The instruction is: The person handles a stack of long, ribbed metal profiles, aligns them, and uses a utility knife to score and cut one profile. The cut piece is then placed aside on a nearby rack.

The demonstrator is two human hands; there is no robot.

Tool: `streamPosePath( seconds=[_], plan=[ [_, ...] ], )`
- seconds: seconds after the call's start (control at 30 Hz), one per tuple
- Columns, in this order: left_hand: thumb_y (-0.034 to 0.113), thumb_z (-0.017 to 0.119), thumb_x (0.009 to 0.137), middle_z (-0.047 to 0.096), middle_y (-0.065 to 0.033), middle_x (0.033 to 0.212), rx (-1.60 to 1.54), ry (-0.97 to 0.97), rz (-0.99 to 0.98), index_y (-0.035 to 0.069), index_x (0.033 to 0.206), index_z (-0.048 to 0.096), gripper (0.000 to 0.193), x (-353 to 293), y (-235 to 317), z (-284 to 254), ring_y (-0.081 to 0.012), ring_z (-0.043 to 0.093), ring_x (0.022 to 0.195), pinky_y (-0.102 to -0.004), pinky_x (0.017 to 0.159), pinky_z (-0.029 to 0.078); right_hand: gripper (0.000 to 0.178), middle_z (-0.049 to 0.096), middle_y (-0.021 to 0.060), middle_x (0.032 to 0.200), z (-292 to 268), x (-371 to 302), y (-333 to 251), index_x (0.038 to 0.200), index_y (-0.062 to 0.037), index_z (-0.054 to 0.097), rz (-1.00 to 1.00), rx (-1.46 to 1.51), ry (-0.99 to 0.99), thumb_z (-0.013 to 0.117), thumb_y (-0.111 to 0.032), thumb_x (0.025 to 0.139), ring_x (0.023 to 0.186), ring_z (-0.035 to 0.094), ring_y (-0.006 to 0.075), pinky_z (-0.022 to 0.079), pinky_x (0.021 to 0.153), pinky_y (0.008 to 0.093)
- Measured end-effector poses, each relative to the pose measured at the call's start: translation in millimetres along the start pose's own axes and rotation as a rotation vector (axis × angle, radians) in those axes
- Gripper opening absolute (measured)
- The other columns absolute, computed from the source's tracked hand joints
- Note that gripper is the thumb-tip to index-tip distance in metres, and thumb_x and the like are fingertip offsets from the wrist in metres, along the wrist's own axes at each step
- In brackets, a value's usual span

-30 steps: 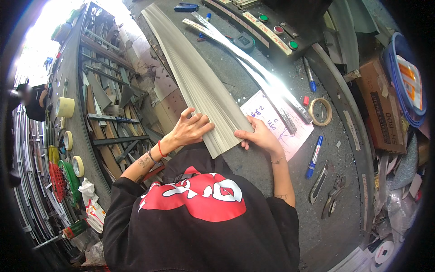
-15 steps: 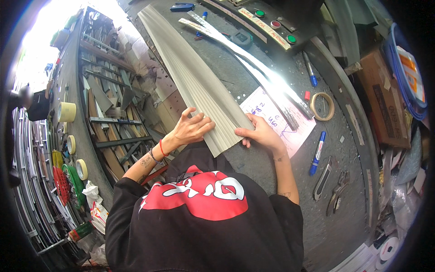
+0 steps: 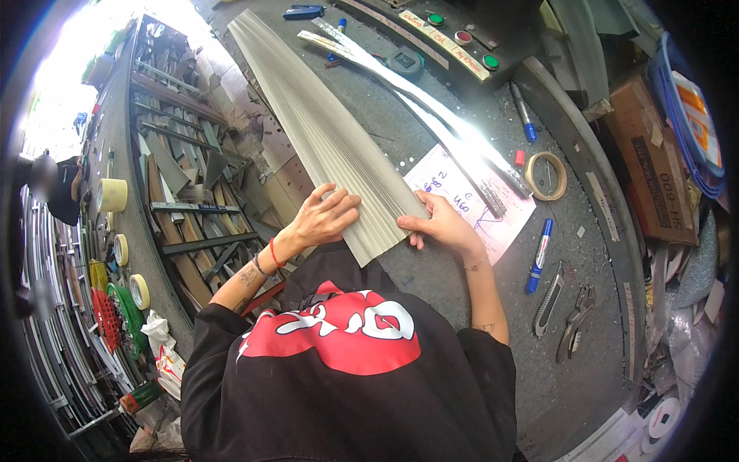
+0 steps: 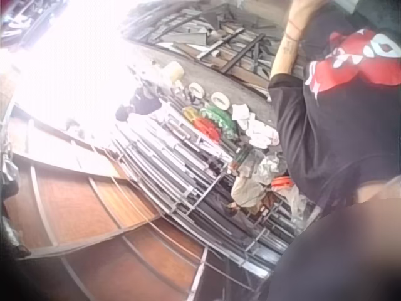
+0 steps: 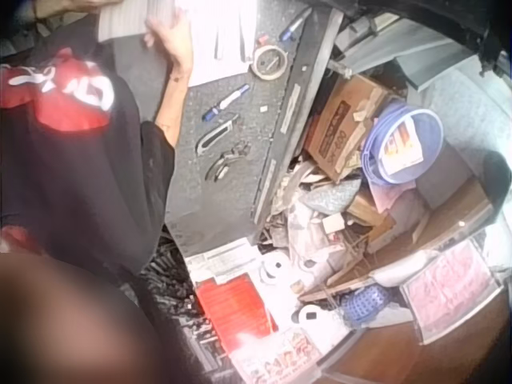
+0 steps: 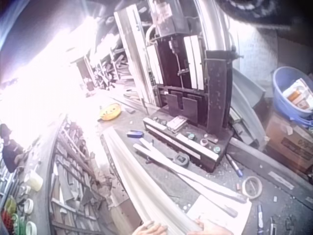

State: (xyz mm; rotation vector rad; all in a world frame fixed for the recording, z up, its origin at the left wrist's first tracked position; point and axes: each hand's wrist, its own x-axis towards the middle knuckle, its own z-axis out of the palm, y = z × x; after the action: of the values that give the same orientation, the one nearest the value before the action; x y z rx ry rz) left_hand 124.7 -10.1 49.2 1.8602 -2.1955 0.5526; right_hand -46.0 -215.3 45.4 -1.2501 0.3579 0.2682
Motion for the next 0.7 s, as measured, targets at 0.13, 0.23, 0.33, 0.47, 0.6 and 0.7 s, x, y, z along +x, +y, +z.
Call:
streamPosePath(
  seconds=[0.13, 0.23, 0.33, 0.47, 0.6, 0.7],
  plan=[
    [0.015, 0.062, 0.059, 0.058, 0.005, 0.098, 0.028, -0.022, 0.008, 0.015, 0.085, 0.054, 0.027, -5.2, -0.3, -2.2, -0.0115, 0.055, 0.093, -0.0372, 0.098, 0.032, 0.047, 0.06, 0.0035, 0.076, 1.6, 1.1, -1.8, 0.121, 0.0051, 0.048, -0.011, -0.002, -0.014, 0.068, -0.018, 0.086, 0.052, 0.058, 0.0068, 0.046, 0.044, 0.0189],
    [0.014, 0.06, 0.061, 0.057, 0.0053, 0.092, 0.022, 0.022, -0.014, 0.016, 0.088, 0.056, 0.028, -8.8, 0.7, -1.4, -0.0103, 0.055, 0.085, -0.0373, 0.097, 0.03, 0.047, 0.06, 0.0035, 0.077, 3.8, -0.4, -4.1, 0.121, 0.0051, 0.048, 0.012, -0.022, 0.026, 0.068, -0.018, 0.085, 0.052, 0.057, 0.0065, 0.046, 0.044, 0.0187],
    [0.014, 0.059, 0.061, 0.056, 0.005, 0.09, 0.087, 0.038, -0.026, 0.018, 0.092, 0.057, 0.032, -11.7, 2.1, -1.6, -0.0106, 0.054, 0.08, -0.0371, 0.095, 0.029, 0.039, 0.058, 0.0019, 0.075, 5.9, -4.5, -6.3, 0.11, 0.0053, 0.052, -0.017, -0.014, 0.041, 0.069, -0.019, 0.084, 0.053, 0.055, 0.005, 0.045, 0.048, 0.0181],
    [0.014, 0.06, 0.06, 0.056, 0.0051, 0.089, 0.045, 0.014, -0.008, 0.019, 0.095, 0.058, 0.035, -11.5, -1.5, -1.8, -0.0107, 0.051, 0.083, -0.0358, 0.094, 0.029, 0.038, 0.058, 0.0015, 0.075, 7.5, -5.2, -7.1, 0.108, 0.0045, 0.053, -0.011, -0.026, 0.044, 0.069, -0.02, 0.084, 0.054, 0.055, 0.0044, 0.044, 0.048, 0.0176],
    [0.013, 0.063, 0.055, 0.056, 0.0044, 0.095, -0.035, -0.018, 0.0, 0.018, 0.093, 0.057, 0.038, -6.7, -5.7, 1.4, -0.0124, 0.051, 0.091, -0.036, 0.094, 0.03, 0.037, 0.058, 0.0016, 0.076, 8.0, -4.9, -3.2, 0.11, 0.0047, 0.053, -0.043, -0.028, 0.067, 0.068, -0.018, 0.086, 0.053, 0.056, 0.0051, 0.045, 0.045, 0.0181],
    [0.013, 0.065, 0.053, 0.058, 0.0029, 0.106, -0.091, 0.002, 0.022, 0.016, 0.088, 0.055, 0.037, -4.3, -6.9, 6.1, -0.015, 0.052, 0.102, -0.0365, 0.095, 0.031, 0.036, 0.058, 0.0012, 0.075, 7.9, -10.0, 1.2, 0.108, 0.0048, 0.054, -0.044, -0.026, 0.131, 0.069, -0.019, 0.085, 0.054, 0.055, 0.0047, 0.045, 0.046, 0.0183]
  ],
)
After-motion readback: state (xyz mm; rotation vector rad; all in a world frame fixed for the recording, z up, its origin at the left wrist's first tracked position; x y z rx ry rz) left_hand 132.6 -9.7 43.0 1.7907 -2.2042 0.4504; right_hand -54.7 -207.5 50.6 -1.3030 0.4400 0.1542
